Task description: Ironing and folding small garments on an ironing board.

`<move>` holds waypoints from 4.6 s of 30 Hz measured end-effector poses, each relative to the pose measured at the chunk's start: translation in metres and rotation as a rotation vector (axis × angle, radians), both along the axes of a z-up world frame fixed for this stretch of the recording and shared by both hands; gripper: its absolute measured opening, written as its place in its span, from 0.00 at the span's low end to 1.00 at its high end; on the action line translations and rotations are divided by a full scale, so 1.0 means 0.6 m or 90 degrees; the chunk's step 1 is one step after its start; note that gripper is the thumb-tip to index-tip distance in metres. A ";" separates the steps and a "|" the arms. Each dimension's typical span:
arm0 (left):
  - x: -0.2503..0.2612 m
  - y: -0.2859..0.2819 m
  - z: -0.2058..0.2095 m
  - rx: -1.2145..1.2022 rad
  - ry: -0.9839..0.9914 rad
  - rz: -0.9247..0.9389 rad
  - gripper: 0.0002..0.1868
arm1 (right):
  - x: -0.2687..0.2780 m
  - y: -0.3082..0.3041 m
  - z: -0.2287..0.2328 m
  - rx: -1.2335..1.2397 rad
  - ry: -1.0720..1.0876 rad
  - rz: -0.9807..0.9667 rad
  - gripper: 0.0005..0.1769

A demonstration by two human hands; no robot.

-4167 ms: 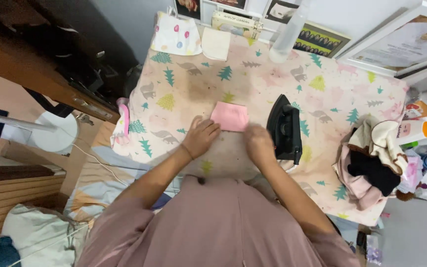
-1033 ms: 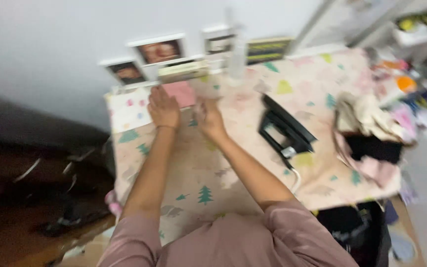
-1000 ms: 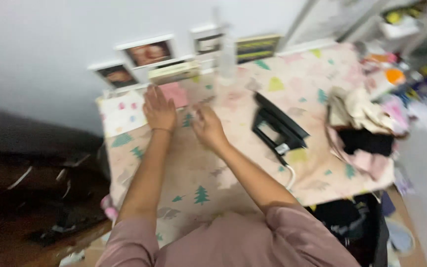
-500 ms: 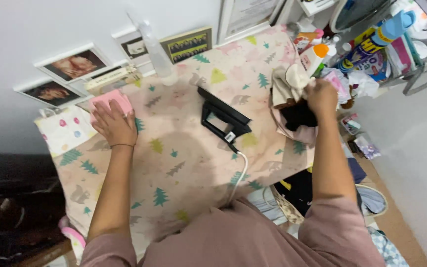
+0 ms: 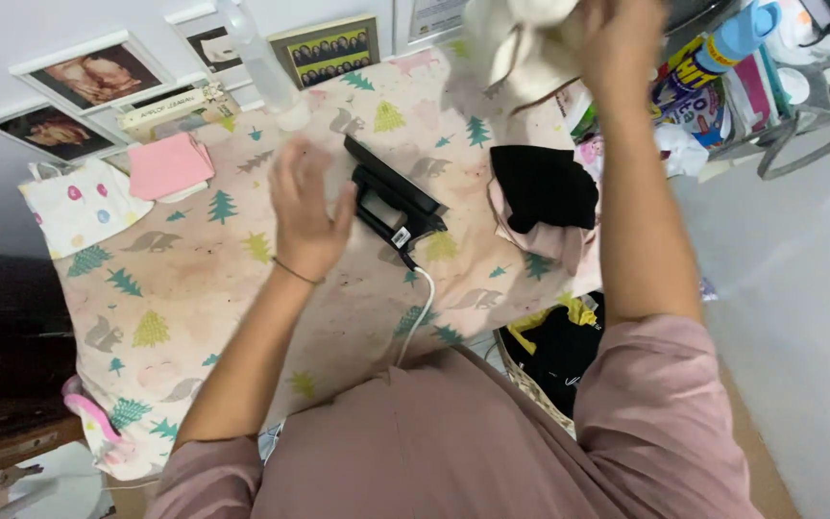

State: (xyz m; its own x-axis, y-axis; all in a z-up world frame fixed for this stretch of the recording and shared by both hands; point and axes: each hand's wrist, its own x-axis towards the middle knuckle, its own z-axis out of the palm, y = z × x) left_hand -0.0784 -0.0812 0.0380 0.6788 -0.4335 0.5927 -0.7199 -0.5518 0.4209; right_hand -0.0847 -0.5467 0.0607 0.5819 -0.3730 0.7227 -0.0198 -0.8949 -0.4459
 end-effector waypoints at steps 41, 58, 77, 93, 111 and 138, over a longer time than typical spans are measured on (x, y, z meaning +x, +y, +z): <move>-0.218 -0.441 -0.294 0.244 -0.080 -0.258 0.37 | -0.732 0.205 -1.059 -0.150 1.008 0.164 0.14; -0.232 -0.407 -0.301 0.349 -0.130 -0.267 0.41 | -0.665 0.148 -1.334 0.331 0.419 -0.105 0.14; -0.241 -0.414 -0.303 0.292 -0.154 -0.246 0.38 | -0.579 0.098 -1.125 0.330 0.282 -0.065 0.18; -0.518 -0.166 -0.232 0.033 0.558 -0.348 0.38 | -0.648 0.241 -0.269 0.753 0.365 0.695 0.12; -0.400 0.159 0.134 -0.184 0.432 -0.143 0.09 | -0.371 0.460 0.090 0.105 0.406 0.794 0.17; -0.081 0.398 -0.188 0.215 0.433 0.040 0.21 | -0.177 0.710 -0.255 0.198 0.255 0.445 0.11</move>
